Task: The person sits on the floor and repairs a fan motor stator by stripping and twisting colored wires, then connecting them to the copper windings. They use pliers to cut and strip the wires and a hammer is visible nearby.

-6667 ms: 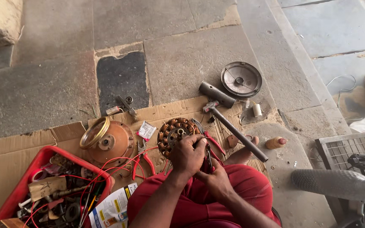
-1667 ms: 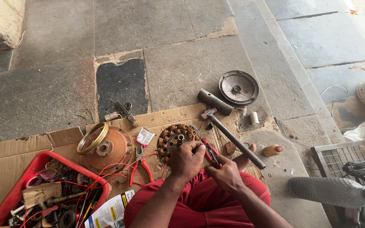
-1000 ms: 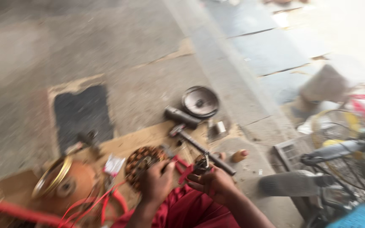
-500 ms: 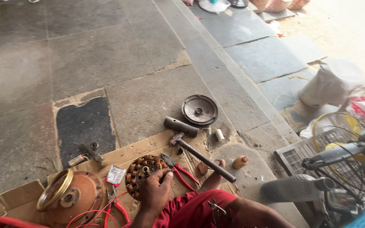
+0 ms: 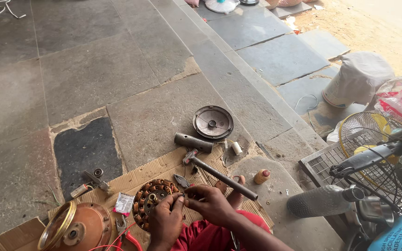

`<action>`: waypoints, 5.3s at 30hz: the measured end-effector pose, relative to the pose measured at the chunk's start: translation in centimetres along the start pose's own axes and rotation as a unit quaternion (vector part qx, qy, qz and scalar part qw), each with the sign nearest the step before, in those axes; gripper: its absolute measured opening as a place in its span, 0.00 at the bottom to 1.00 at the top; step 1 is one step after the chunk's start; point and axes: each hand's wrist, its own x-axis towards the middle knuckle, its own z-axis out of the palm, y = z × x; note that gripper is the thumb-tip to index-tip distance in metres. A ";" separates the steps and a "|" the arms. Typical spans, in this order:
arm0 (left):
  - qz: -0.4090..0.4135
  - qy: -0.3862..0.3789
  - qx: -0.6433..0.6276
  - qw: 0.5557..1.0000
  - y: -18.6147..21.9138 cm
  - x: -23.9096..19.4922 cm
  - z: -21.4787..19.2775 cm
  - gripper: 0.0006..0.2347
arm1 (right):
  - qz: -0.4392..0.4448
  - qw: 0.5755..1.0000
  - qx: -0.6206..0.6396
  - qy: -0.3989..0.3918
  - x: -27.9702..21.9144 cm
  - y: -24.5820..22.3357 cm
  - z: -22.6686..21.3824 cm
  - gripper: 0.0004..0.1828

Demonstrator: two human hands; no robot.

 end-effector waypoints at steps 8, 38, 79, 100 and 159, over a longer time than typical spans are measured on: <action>0.080 0.039 0.016 0.996 -0.4 0.1 0.2 0.10 | 0.080 0.990 0.098 0.069 0.8 3.1 1.5 0.12; 0.192 0.057 -0.039 0.979 -0.9 -1.5 0.1 0.08 | 0.119 0.902 0.386 -0.151 3.3 5.9 -2.6 0.16; 0.248 0.015 -0.069 0.966 -1.4 -1.3 -0.6 0.10 | -0.164 0.981 0.032 0.097 0.4 3.9 1.3 0.13; 0.269 0.060 -0.082 0.958 -0.8 -2.2 -1.0 0.07 | 0.165 0.895 0.413 0.019 0.7 4.6 0.7 0.16; 0.245 -0.050 -0.077 0.965 4.6 -6.1 -7.7 0.07 | -0.149 0.950 -0.216 0.168 0.6 2.0 4.9 0.01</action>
